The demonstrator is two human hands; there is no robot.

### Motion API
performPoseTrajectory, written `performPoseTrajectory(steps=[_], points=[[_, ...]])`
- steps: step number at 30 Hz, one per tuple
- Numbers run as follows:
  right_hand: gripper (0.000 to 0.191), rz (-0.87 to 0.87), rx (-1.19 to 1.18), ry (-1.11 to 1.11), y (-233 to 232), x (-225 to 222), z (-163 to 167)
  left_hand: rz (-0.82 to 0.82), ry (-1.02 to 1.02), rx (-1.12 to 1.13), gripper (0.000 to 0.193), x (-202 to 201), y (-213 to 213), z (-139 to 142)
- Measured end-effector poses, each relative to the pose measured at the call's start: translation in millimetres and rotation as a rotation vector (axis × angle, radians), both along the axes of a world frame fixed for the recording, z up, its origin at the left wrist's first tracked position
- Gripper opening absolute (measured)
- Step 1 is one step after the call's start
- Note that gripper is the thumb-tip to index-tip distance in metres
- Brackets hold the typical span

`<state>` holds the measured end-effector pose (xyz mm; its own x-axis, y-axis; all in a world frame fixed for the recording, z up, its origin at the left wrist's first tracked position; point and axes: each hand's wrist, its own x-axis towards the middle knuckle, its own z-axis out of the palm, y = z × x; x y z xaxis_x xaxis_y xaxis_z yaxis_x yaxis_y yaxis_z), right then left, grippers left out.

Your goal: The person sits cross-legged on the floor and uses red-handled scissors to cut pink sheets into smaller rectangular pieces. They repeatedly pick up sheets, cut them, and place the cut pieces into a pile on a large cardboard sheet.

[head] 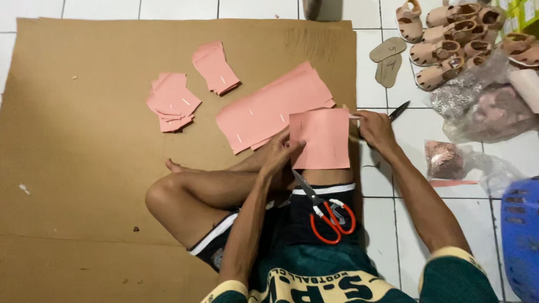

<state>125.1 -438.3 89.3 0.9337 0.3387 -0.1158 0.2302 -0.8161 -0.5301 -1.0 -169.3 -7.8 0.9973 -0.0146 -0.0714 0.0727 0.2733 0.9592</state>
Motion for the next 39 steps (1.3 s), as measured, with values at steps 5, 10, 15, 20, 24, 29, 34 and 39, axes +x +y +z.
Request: performPoseTrajectory(steps=[5,10,15,20,24,29,34,39], points=[[0.032,-0.044,0.12,-0.553,-22,-113,7,0.036,0.129,-0.035,0.029,2,2,-4],[0.041,0.283,0.16,-0.278,-3,-258,32,-0.017,0.164,0.161,0.037,-1,3,14],[0.06,0.188,0.254,-0.164,0,-264,38,0.119,0.218,-0.063,0.026,-6,1,39],[0.06,-0.112,0.291,0.321,0,-250,32,0.217,0.165,-0.047,0.033,-6,11,72],[0.044,-0.182,0.441,0.713,5,-245,35,0.238,0.006,-0.18,0.039,-11,16,105],[0.052,-0.114,0.603,0.577,27,-223,39,0.235,-0.068,-0.027,0.041,-20,15,141],[0.05,-0.133,0.587,0.447,43,-207,53,0.214,-0.057,-0.009,0.038,-32,10,156],[0.05,-0.109,0.647,0.462,48,-203,67,0.213,-0.024,-0.127,0.035,-32,6,158]])
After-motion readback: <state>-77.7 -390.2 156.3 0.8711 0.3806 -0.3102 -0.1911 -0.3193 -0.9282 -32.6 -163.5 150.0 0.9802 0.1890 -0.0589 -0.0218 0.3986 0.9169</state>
